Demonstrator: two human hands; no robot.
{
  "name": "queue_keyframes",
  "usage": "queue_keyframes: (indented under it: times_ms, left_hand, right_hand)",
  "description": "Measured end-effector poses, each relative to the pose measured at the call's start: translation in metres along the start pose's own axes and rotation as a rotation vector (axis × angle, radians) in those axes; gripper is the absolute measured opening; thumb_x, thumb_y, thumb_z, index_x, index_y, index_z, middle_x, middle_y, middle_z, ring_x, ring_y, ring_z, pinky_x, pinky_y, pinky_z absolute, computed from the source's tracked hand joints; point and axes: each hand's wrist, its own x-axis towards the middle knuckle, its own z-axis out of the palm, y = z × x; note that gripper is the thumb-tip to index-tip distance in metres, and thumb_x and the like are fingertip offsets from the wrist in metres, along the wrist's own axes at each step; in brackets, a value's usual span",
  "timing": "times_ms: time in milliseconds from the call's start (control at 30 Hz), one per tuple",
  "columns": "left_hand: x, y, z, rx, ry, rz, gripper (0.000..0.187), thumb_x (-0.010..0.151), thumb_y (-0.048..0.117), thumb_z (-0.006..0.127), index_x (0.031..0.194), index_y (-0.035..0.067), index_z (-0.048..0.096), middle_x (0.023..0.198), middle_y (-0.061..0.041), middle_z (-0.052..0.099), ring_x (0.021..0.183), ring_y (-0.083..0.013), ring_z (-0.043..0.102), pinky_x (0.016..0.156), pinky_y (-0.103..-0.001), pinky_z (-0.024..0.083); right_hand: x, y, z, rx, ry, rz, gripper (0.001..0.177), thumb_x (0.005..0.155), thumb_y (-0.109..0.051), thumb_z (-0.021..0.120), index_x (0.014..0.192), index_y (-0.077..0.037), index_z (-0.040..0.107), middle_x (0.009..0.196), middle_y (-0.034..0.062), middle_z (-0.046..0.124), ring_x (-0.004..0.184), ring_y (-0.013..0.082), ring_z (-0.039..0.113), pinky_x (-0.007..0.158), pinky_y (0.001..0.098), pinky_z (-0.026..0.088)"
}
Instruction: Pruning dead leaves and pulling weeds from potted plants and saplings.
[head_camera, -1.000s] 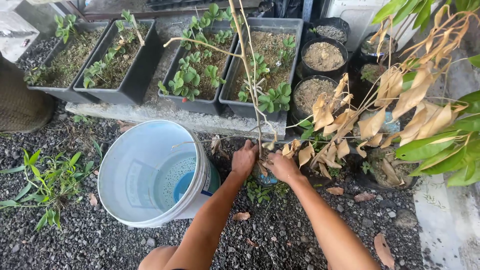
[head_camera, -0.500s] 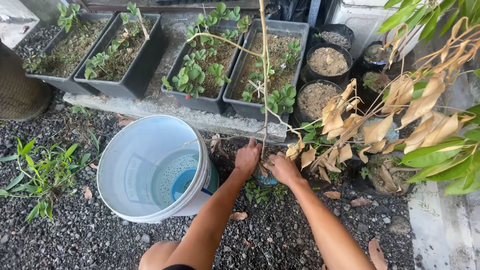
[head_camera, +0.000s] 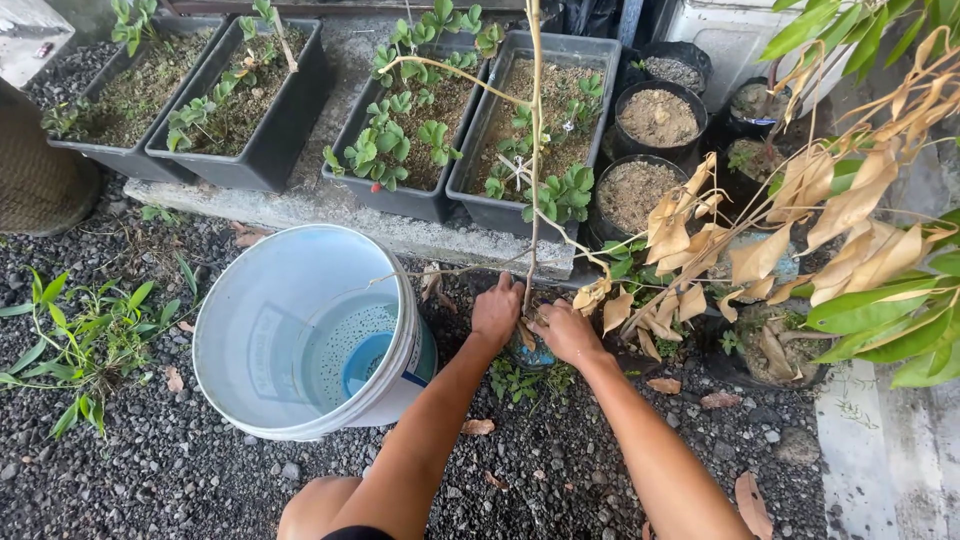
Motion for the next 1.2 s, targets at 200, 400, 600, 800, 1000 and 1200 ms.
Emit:
queue_keyframes:
  times_ms: [200,400,600,800,1000,1200]
  left_hand:
    - [0.0000,0.0038,-0.0084,0.003,-0.052,-0.024,0.013,0.094,0.005,0.059,0.105,0.004,0.065,0.113,-0.014,0.057,0.087,-0.0316,0.072,0.067,-0.042,0.062]
    - [0.0005,0.0031,-0.0049,0.026,-0.067,-0.026,0.014,0.094,0.004,0.058,0.108,0.004,0.064,0.113,-0.014,0.057,0.086,-0.0304,0.073,0.067,-0.041,0.062]
    - [0.0002,0.0036,-0.0060,0.032,-0.063,-0.023,0.016,0.094,0.004,0.058,0.108,0.004,0.064,0.113,-0.014,0.057,0.087,-0.0305,0.073,0.068,-0.041,0.062]
    - [0.0011,0.0025,-0.0025,0.026,-0.052,-0.020,0.015,0.094,0.005,0.059,0.108,0.004,0.065,0.112,-0.013,0.057,0.089,-0.0303,0.073,0.069,-0.041,0.062]
    - [0.0002,0.0034,-0.0064,0.022,-0.052,-0.018,0.015,0.094,0.005,0.058,0.107,0.004,0.064,0.111,-0.013,0.058,0.089,-0.0305,0.073,0.069,-0.042,0.061]
    - [0.0030,0.0022,-0.0005,0.024,-0.083,-0.034,0.016,0.095,0.002,0.056,0.109,0.003,0.063,0.111,-0.014,0.058,0.088,-0.0294,0.073,0.068,-0.040,0.062]
  right_hand:
    - [-0.0016,-0.0018,0.0002,0.027,-0.019,0.030,0.053,0.094,-0.038,0.069,0.136,-0.007,0.062,0.136,0.0134,0.061,0.120,0.0318,0.063,0.105,0.0438,0.049]
    - [-0.0051,-0.0071,-0.0054,0.026,-0.033,0.041,0.052,0.094,-0.038,0.069,0.136,-0.007,0.063,0.135,0.0128,0.061,0.121,0.0315,0.063,0.105,0.0440,0.049]
    - [-0.0034,-0.0033,-0.0021,-0.007,-0.021,0.003,0.052,0.094,-0.036,0.068,0.136,-0.006,0.063,0.132,0.0140,0.063,0.121,0.0316,0.063,0.105,0.0435,0.049]
    - [-0.0024,-0.0024,-0.0015,-0.001,-0.027,0.019,0.053,0.095,-0.037,0.068,0.136,-0.004,0.061,0.135,0.0147,0.060,0.123,0.0323,0.061,0.107,0.0439,0.047]
    - [-0.0028,-0.0038,-0.0020,0.000,-0.028,0.031,0.054,0.095,-0.037,0.068,0.138,-0.006,0.060,0.137,0.0140,0.059,0.125,0.0323,0.060,0.108,0.0436,0.047]
    - [-0.0040,-0.0040,-0.0027,0.004,-0.018,0.019,0.054,0.094,-0.037,0.068,0.137,-0.006,0.061,0.136,0.0140,0.060,0.124,0.0323,0.060,0.108,0.0428,0.047]
